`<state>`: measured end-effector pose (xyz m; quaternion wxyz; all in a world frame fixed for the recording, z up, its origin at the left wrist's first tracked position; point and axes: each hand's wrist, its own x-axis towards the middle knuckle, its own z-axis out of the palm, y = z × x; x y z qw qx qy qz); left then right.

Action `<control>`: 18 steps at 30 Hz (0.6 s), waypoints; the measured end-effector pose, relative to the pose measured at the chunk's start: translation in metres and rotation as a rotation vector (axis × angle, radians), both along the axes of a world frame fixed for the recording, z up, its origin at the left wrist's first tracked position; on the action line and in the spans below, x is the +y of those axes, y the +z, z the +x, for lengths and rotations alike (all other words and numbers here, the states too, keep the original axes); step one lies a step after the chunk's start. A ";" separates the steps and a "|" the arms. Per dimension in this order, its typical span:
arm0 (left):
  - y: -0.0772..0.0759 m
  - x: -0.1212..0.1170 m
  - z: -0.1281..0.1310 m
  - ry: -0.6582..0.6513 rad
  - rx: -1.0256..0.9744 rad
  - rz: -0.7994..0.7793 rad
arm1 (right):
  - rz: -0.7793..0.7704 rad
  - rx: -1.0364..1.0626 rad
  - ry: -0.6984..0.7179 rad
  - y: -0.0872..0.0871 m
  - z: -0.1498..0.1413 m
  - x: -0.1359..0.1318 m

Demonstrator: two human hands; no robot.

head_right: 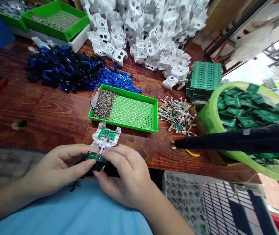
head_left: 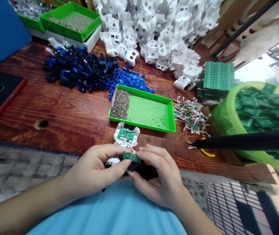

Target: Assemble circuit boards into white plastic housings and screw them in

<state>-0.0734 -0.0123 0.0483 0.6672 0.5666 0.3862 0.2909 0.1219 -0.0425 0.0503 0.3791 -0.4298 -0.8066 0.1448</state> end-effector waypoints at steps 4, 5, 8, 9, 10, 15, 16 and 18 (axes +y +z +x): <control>-0.004 0.001 -0.004 0.024 0.025 0.120 | -0.040 0.021 0.037 0.000 0.000 -0.002; -0.005 0.001 -0.005 0.021 0.029 0.185 | -0.057 0.032 0.045 0.000 0.000 -0.002; -0.008 0.001 -0.007 -0.007 0.017 0.404 | -0.118 0.059 0.064 0.001 -0.001 -0.003; -0.008 0.002 -0.009 -0.024 0.021 0.459 | -0.140 0.065 0.071 0.000 -0.001 -0.003; -0.008 0.003 -0.012 -0.052 0.037 0.495 | -0.158 0.070 0.076 -0.001 -0.001 -0.003; -0.007 0.011 -0.027 -0.062 0.254 0.415 | -0.128 0.087 -0.047 -0.016 0.006 0.006; -0.008 0.012 -0.030 0.001 0.313 0.360 | -0.114 0.096 -0.090 -0.021 0.006 0.009; -0.011 0.012 -0.032 0.110 0.399 0.198 | -0.107 0.110 -0.139 -0.029 0.006 0.013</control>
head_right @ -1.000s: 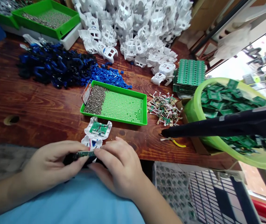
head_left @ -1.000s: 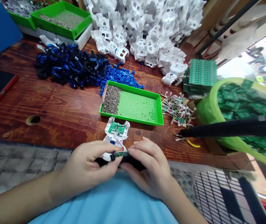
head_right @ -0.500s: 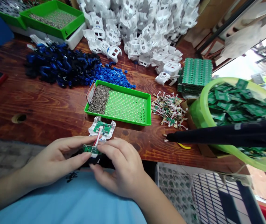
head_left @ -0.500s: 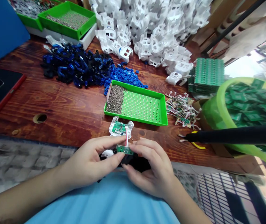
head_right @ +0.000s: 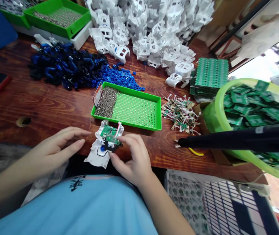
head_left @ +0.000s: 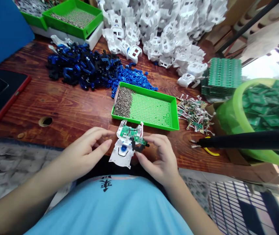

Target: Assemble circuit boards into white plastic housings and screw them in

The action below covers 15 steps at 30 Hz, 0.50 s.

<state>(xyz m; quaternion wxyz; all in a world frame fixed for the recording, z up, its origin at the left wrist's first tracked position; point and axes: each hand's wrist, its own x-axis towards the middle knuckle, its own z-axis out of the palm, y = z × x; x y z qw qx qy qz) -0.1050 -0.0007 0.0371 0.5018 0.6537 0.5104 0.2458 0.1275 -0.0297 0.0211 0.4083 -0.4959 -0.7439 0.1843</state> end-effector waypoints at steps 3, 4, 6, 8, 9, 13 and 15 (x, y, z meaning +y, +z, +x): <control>-0.005 -0.006 0.005 0.020 -0.076 -0.255 | -0.034 -0.005 0.020 -0.007 -0.006 0.003; -0.006 -0.008 0.008 -0.006 -0.116 -0.317 | -0.062 -0.015 0.036 -0.008 -0.009 0.003; -0.009 -0.012 0.013 -0.045 -0.161 -0.396 | -0.141 -0.047 0.061 -0.007 -0.013 0.002; -0.012 -0.013 0.017 -0.066 -0.187 -0.453 | -0.236 -0.087 0.071 -0.005 -0.015 0.000; -0.014 -0.013 0.018 -0.080 -0.210 -0.480 | -0.279 -0.104 0.074 -0.003 -0.015 -0.002; -0.019 -0.012 0.021 -0.097 -0.302 -0.542 | -0.378 -0.136 0.094 0.001 -0.012 -0.006; -0.019 -0.014 0.024 -0.063 -0.316 -0.548 | -0.400 -0.136 0.111 0.003 -0.011 -0.007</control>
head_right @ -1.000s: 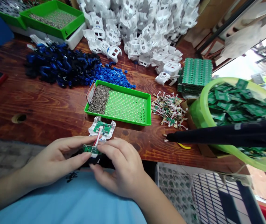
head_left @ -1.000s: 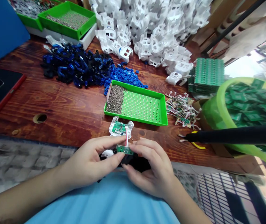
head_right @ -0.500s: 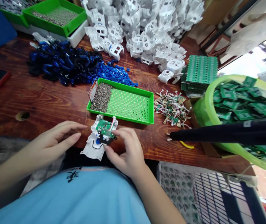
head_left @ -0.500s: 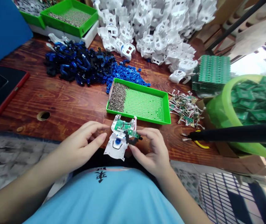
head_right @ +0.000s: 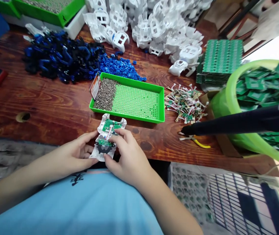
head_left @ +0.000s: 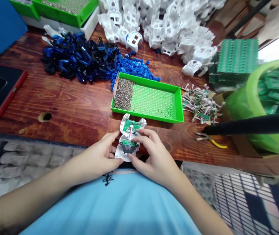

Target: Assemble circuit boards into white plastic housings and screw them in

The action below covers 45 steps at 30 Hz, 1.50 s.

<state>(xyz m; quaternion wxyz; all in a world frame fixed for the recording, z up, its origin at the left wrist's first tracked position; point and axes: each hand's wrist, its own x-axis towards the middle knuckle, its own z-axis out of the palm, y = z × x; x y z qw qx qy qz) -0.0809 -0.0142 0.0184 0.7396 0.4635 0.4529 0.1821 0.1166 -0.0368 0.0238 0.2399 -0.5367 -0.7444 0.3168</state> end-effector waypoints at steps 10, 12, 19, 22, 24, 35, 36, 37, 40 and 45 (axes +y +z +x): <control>0.012 -0.006 0.021 0.094 -0.149 -0.262 | -0.064 0.037 0.053 0.011 0.010 -0.001; 0.011 -0.006 0.024 0.065 -0.148 -0.299 | -0.094 0.045 0.075 0.014 0.014 -0.001; 0.011 -0.008 0.032 -0.001 -0.188 -0.417 | -0.132 0.008 0.137 0.021 0.027 -0.003; 0.009 -0.011 0.033 0.011 -0.209 -0.420 | -0.115 -0.052 0.159 0.024 0.027 -0.005; 0.008 -0.013 0.034 0.039 -0.205 -0.408 | -0.083 -0.081 0.174 0.025 0.027 -0.006; 0.011 -0.021 0.035 0.054 -0.157 -0.303 | 0.004 -0.180 0.198 0.037 0.015 -0.008; 0.012 -0.022 0.034 0.059 -0.154 -0.295 | 0.015 -0.197 0.198 0.037 0.012 -0.008; 0.014 -0.022 0.034 0.069 -0.155 -0.285 | 0.030 -0.213 0.198 0.038 0.010 -0.009; 0.017 -0.023 0.034 0.116 -0.148 -0.187 | 0.089 -0.249 0.189 0.038 0.003 -0.010; 0.014 -0.024 0.035 0.147 -0.070 0.099 | 0.252 -0.346 0.158 0.036 -0.006 -0.013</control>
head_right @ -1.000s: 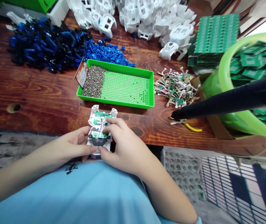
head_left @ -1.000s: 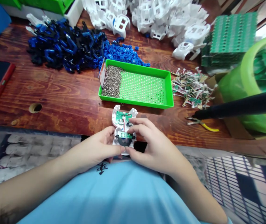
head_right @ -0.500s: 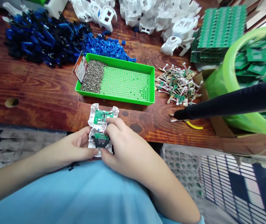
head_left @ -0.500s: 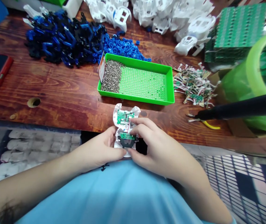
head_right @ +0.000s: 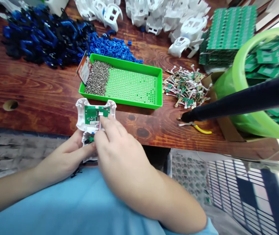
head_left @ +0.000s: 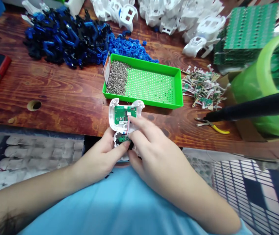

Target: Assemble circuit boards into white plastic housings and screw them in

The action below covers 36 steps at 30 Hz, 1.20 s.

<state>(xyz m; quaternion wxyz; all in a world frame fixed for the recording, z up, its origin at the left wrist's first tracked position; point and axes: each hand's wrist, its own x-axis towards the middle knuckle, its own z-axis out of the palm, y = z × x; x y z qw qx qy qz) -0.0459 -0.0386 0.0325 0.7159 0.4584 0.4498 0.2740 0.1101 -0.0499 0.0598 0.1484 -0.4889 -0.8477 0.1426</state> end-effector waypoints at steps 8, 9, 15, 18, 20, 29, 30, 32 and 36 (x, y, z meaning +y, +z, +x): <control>-0.008 -0.006 -0.004 0.015 0.016 0.185 | 0.164 0.011 -0.011 -0.001 0.000 -0.003; -0.008 -0.005 -0.005 0.014 0.017 0.206 | 0.169 0.023 -0.021 -0.001 0.001 -0.003; -0.009 -0.004 -0.006 0.028 -0.040 0.188 | 0.196 0.090 -0.055 -0.006 0.002 -0.004; -0.008 -0.003 -0.005 0.067 -0.018 0.145 | 0.180 0.122 -0.052 -0.008 0.001 -0.002; -0.007 -0.002 -0.005 0.081 -0.023 0.108 | 0.137 0.149 -0.055 -0.009 0.002 -0.003; -0.005 -0.006 -0.010 0.126 -0.104 0.106 | -0.258 0.786 -0.405 -0.016 0.014 -0.010; -0.006 -0.007 -0.010 0.122 -0.103 0.105 | -0.414 0.912 -0.434 -0.018 0.014 -0.009; -0.008 -0.009 -0.011 0.109 -0.102 0.127 | -0.714 1.104 -0.417 -0.022 0.012 -0.007; -0.011 -0.011 -0.012 0.054 -0.076 0.214 | -0.918 1.229 -0.333 -0.023 0.006 -0.006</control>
